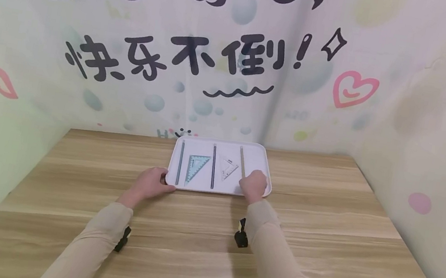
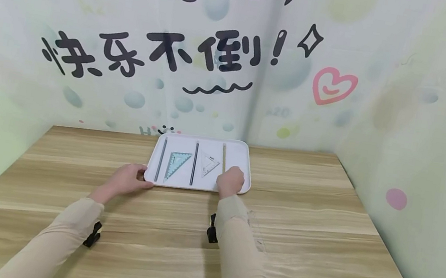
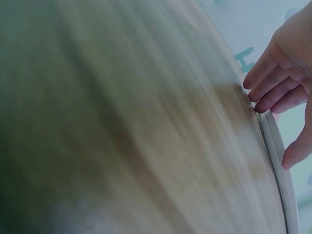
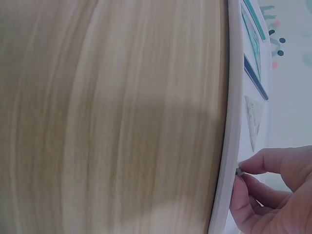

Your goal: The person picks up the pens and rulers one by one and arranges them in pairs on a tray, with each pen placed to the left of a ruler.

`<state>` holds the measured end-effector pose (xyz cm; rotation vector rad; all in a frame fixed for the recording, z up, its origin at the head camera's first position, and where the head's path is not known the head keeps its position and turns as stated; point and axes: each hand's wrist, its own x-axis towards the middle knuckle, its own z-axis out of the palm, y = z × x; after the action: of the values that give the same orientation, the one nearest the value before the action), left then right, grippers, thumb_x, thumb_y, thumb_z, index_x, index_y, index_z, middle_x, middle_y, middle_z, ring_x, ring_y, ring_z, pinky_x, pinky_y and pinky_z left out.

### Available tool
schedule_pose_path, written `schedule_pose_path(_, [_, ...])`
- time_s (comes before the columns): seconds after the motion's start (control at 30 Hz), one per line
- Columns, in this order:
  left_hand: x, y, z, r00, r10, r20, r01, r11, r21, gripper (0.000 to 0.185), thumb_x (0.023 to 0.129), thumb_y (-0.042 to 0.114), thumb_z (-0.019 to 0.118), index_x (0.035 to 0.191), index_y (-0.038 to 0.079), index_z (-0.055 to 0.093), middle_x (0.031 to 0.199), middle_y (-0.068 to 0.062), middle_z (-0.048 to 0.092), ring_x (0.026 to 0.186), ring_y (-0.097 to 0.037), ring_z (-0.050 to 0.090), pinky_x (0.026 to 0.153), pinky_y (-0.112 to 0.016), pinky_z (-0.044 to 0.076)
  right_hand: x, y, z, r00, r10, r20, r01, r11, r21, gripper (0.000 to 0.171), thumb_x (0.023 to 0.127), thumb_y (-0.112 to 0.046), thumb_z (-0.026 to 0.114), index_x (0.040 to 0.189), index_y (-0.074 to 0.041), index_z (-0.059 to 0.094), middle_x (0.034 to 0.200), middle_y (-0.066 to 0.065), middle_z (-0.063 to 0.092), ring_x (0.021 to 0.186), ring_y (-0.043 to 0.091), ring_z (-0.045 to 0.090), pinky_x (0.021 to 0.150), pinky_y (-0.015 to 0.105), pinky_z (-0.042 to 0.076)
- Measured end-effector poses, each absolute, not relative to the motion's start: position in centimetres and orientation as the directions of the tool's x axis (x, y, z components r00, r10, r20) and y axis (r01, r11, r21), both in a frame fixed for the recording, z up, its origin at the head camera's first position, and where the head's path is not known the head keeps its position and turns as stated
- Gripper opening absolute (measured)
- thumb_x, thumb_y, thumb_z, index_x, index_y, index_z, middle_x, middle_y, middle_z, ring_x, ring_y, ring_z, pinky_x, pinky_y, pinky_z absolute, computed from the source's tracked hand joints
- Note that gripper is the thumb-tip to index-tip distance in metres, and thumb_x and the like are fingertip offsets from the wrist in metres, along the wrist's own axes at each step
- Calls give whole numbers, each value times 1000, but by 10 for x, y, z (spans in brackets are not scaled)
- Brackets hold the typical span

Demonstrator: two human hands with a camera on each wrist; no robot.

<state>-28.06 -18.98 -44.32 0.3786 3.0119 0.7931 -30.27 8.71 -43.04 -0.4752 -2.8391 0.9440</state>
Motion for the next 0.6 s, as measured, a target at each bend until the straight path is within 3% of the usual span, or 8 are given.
schedule_pose_path(0.6, [-279,-190,-439,-972,231,34,217,839,498,29,76,28,72,84,4,58,67,-3,47,64,-16,41,57,-28,31,-299,70,-419,-922,386,-33,349,791,-502,14,76,-1,55,88,6,59,87,19,62,80,30,60,66,37,50])
